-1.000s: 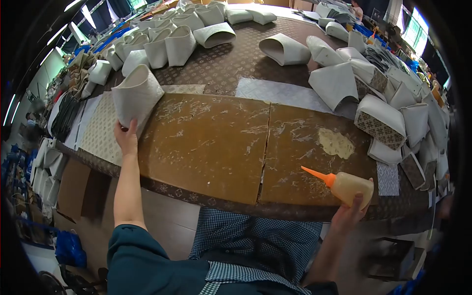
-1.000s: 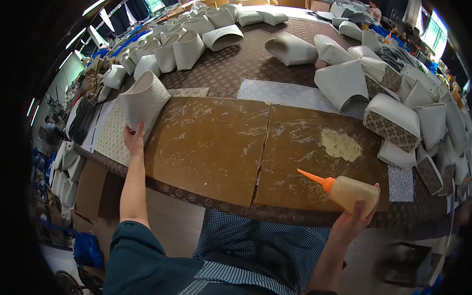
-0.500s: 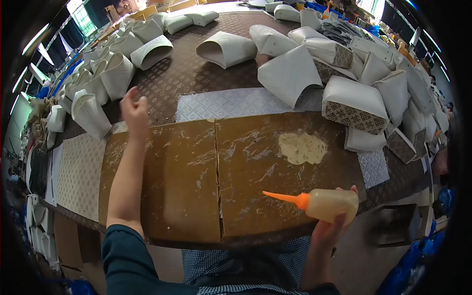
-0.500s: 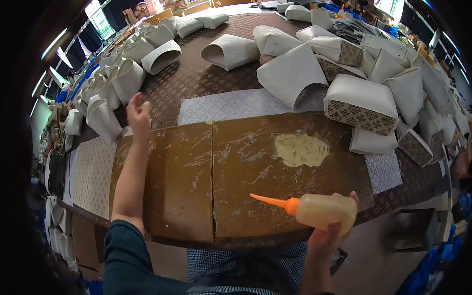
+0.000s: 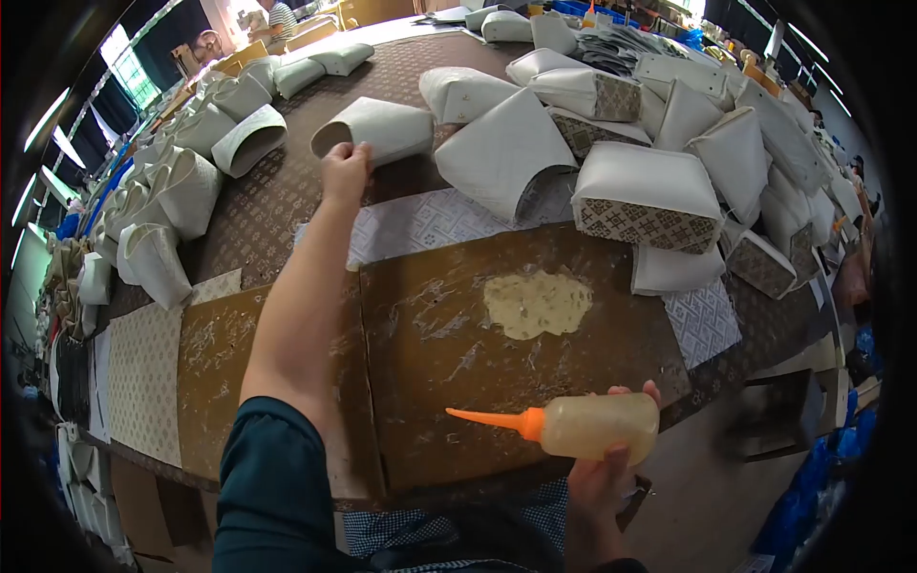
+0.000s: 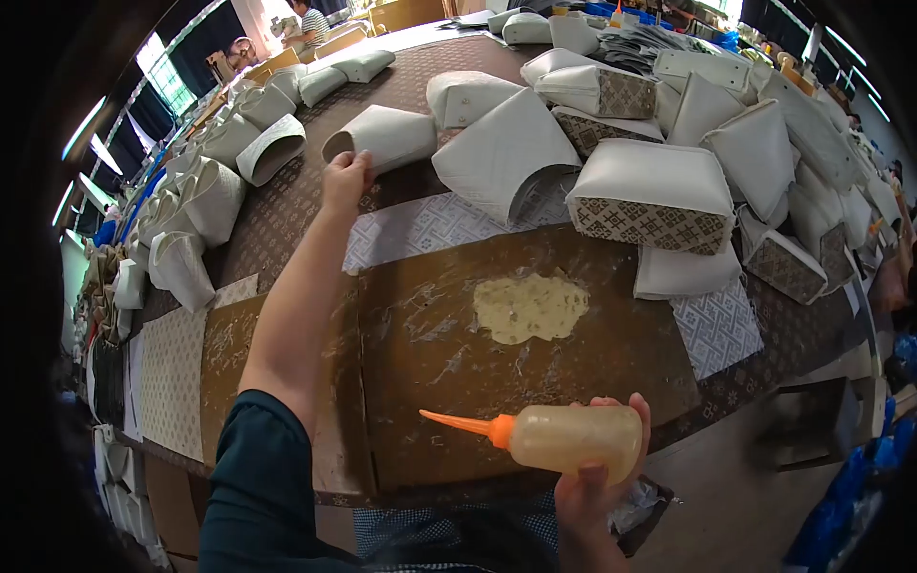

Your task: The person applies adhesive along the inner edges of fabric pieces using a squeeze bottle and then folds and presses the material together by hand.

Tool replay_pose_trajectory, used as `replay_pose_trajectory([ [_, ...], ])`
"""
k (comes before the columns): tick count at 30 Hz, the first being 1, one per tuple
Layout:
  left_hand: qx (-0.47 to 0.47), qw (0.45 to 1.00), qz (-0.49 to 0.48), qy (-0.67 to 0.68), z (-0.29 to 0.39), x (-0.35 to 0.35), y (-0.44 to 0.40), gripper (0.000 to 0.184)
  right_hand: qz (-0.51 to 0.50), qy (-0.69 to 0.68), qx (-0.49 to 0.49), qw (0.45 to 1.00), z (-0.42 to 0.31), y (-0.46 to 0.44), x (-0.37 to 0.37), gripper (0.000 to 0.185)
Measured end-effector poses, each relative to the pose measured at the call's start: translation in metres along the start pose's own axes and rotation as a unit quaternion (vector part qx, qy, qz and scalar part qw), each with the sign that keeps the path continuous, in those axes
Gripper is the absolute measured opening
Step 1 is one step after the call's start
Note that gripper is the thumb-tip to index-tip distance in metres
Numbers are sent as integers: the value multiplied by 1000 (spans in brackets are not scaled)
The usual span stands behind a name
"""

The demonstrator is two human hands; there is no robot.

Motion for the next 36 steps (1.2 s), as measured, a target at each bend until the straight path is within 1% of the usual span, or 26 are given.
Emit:
replay_pose_trajectory([
  [1,-68,993,21,-98,13,25,4,22,-4,-8,-6,1000,-1,-1,-1,98],
  [3,-120,987,10,-107,44,69,29,21,-8,-22,-9,1000,-1,-2,-1,97],
  [5,-218,964,-9,-154,80,102,59,16,-10,-33,-6,999,1,-4,3,97],
  [7,-258,934,-104,-222,134,103,122,14,-19,-65,-7,998,2,-5,4,92],
  [8,-316,892,-152,-284,160,96,160,16,-18,-77,-5,997,2,-6,3,91],
  [10,-462,776,-207,-376,190,86,228,18,-10,-105,3,994,0,-7,4,88],
  [12,-477,727,-279,-408,197,81,288,22,-1,-109,7,994,-5,-1,8,88],
  [14,-484,739,-323,-339,203,80,334,28,2,-108,11,994,-8,4,16,87],
  [15,-475,739,-325,-351,208,84,349,32,1,-103,11,995,-10,7,23,86],
  [17,-463,790,-233,-327,198,103,351,37,1,-91,23,996,-15,11,34,84],
  [18,-414,836,-167,-318,185,113,344,45,2,-83,32,996,-19,13,39,83],
  [20,-276,910,-97,-294,147,126,320,52,9,-65,47,997,-25,15,47,81],
  [21,-192,945,-129,-233,110,136,304,53,13,-55,52,997,-28,15,50,80],
  [22,-133,974,-132,-130,91,132,299,52,18,-45,59,997,-30,15,52,79],
  [23,-72,988,-134,-26,75,128,297,52,13,-37,68,997,-33,16,51,79],
  [24,-10,988,-134,77,68,123,297,51,9,-29,77,997,-37,16,49,79],
  [25,32,987,-127,90,68,118,300,47,7,-21,87,996,-40,17,47,79],
  [28,-7,983,-156,100,70,97,310,44,12,-17,110,994,-45,16,47,79],
  [29,-41,984,-154,84,78,93,314,41,13,-14,112,994,-45,16,48,79],
  [32,-20,979,-157,129,91,93,323,40,9,-3,126,992,-48,13,52,80],
  [35,-33,980,-193,42,99,101,333,39,5,15,147,989,-53,11,54,78],
  [36,-33,979,-194,42,102,100,335,38,5,26,153,988,-55,10,53,78],
])
Point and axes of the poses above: each hand's wrist, its own y-axis away from the middle knuckle, its own x-axis out of the back of the hand, z = x × y, the point moved 6 cm from there along -y, towards the middle knuckle, and after that the axes turned 2 degrees about -z, right-handed, at the moved point
